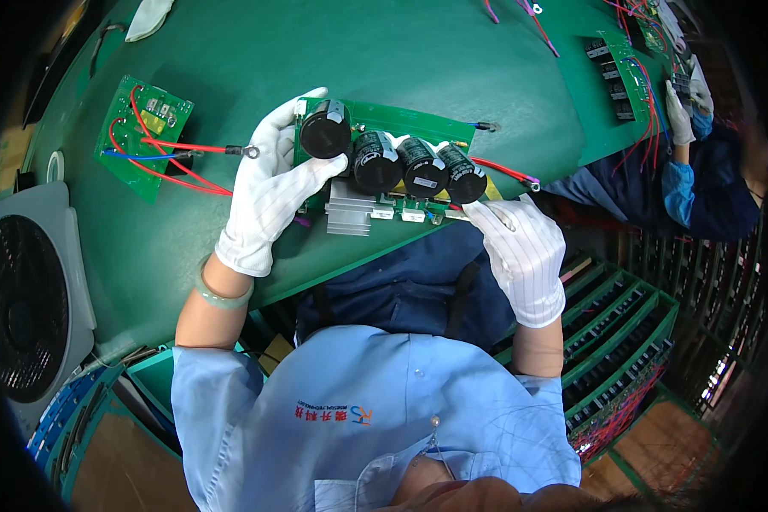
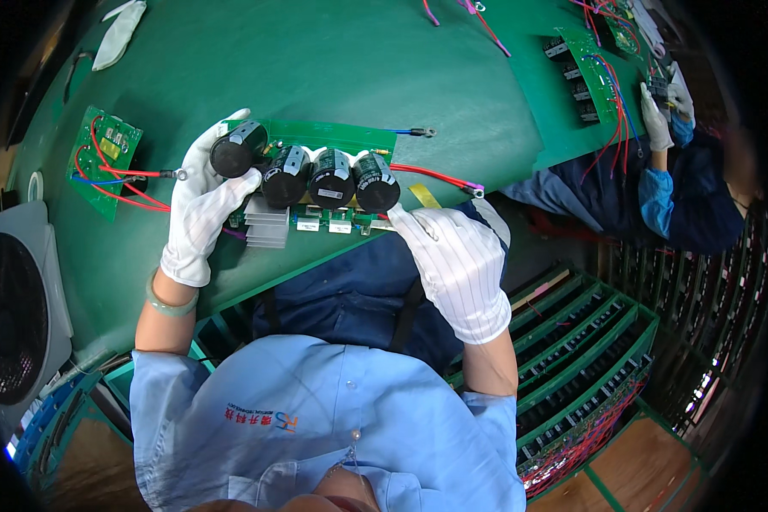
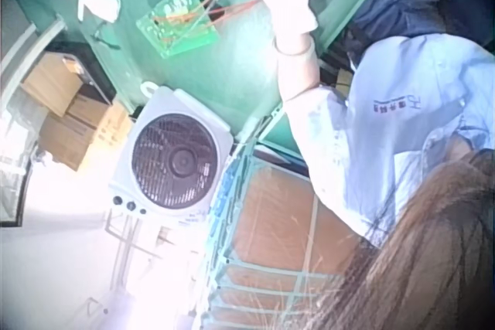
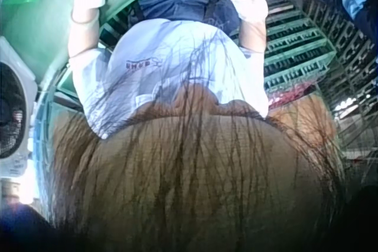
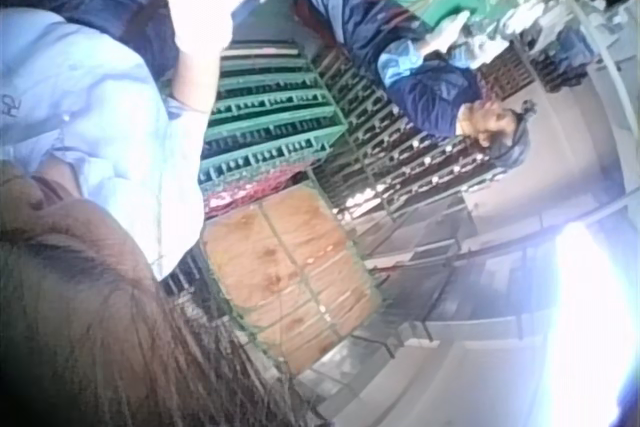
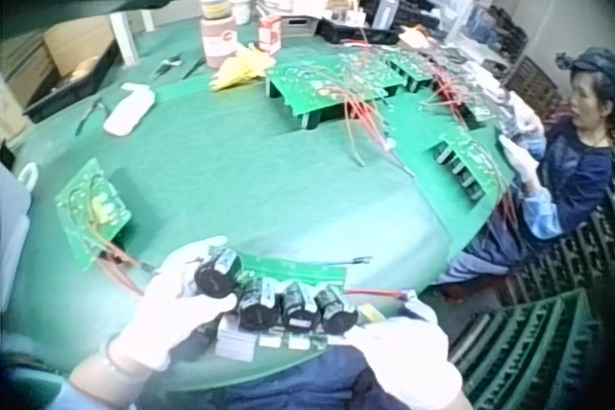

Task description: The person handles a green circuit board, organizing red and blue wires and applying yellow tape to secure them. They flip the board to inspect the components, including capacitors and a heatsink, while another worker performs similar tasks in the background.

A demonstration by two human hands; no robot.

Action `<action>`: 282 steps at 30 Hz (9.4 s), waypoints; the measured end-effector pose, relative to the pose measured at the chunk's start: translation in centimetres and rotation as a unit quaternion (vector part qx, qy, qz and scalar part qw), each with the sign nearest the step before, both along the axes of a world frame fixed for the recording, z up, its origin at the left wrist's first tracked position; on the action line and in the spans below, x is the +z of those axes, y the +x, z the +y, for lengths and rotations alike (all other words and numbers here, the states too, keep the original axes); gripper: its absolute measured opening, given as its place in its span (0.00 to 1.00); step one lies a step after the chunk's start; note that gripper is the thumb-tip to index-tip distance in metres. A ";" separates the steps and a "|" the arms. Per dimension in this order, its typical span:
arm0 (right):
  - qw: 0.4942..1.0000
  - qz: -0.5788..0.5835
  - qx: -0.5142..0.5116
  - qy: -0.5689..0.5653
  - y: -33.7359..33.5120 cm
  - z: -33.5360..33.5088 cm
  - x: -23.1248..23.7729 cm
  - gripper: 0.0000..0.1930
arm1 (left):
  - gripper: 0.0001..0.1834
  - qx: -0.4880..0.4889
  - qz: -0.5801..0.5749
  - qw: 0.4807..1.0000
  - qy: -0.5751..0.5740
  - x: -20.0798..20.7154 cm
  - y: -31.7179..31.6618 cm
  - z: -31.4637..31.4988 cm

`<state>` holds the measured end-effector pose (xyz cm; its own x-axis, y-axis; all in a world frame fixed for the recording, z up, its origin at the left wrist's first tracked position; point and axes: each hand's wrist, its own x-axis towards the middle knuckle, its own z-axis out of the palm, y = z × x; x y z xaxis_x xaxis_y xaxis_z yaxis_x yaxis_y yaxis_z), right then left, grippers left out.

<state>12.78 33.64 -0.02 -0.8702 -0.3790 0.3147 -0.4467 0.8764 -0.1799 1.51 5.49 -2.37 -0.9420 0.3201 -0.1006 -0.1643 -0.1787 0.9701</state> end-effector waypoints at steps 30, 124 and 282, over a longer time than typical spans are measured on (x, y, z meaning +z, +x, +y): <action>0.991 0.001 0.029 0.132 -1.2 -1.3 3.0 0.21 | 0.37 -0.011 0.007 1.000 -0.012 0.1 0.0 -0.2; 0.999 0.002 0.030 0.030 -0.2 -3.1 0.8 0.23 | 0.37 -0.003 -0.031 0.999 -0.030 0.6 0.0 0.1; 0.661 -0.437 0.028 -0.609 2.9 -8.1 -6.6 0.15 | 0.31 0.107 0.001 0.994 -0.016 -1.5 -2.0 -1.3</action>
